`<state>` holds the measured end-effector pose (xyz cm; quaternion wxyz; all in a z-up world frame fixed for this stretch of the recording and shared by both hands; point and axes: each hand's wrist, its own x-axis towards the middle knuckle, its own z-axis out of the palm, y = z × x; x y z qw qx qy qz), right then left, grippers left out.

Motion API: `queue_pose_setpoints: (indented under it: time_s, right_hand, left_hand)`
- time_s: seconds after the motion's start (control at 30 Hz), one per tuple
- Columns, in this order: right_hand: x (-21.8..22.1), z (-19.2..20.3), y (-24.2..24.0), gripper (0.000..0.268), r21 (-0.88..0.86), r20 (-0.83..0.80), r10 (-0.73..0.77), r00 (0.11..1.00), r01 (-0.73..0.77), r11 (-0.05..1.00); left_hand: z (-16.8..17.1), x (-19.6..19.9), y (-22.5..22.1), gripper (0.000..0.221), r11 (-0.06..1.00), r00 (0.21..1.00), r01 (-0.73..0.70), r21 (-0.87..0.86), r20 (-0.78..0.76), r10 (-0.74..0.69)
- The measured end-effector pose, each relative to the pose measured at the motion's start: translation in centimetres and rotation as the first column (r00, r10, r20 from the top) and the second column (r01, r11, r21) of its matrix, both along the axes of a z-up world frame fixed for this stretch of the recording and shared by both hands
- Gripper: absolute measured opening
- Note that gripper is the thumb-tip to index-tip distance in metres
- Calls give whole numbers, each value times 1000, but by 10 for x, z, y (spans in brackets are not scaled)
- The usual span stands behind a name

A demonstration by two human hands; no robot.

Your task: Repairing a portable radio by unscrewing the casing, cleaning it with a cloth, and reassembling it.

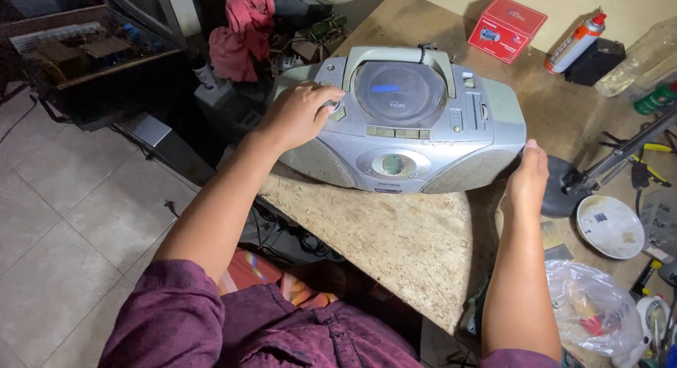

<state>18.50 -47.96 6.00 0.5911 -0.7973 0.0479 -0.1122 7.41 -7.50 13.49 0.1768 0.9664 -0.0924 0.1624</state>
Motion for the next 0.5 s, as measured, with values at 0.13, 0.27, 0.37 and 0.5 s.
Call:
queue_pose_setpoints:
  time_s: [0.13,0.27,0.37,0.5]
  right_hand:
    - [4,-3,-2,58,28,-8,-16,1000,16,999]
    - [-4,8,7,57,42,-2,-31,1000,31,999]
    - [-9,16,10,54,41,-8,-58,998,58,997]
    - [1,5,3,53,67,-51,-41,998,45,997]
  left_hand:
    - [4,-4,-11,30,997,1000,-6,-73,-2,6]
    - [-26,9,4,32,989,979,-145,17,147,141]
    - [-38,14,6,34,988,964,-155,21,220,146]
    - [-15,-1,-12,49,976,993,-116,-187,-2,118]
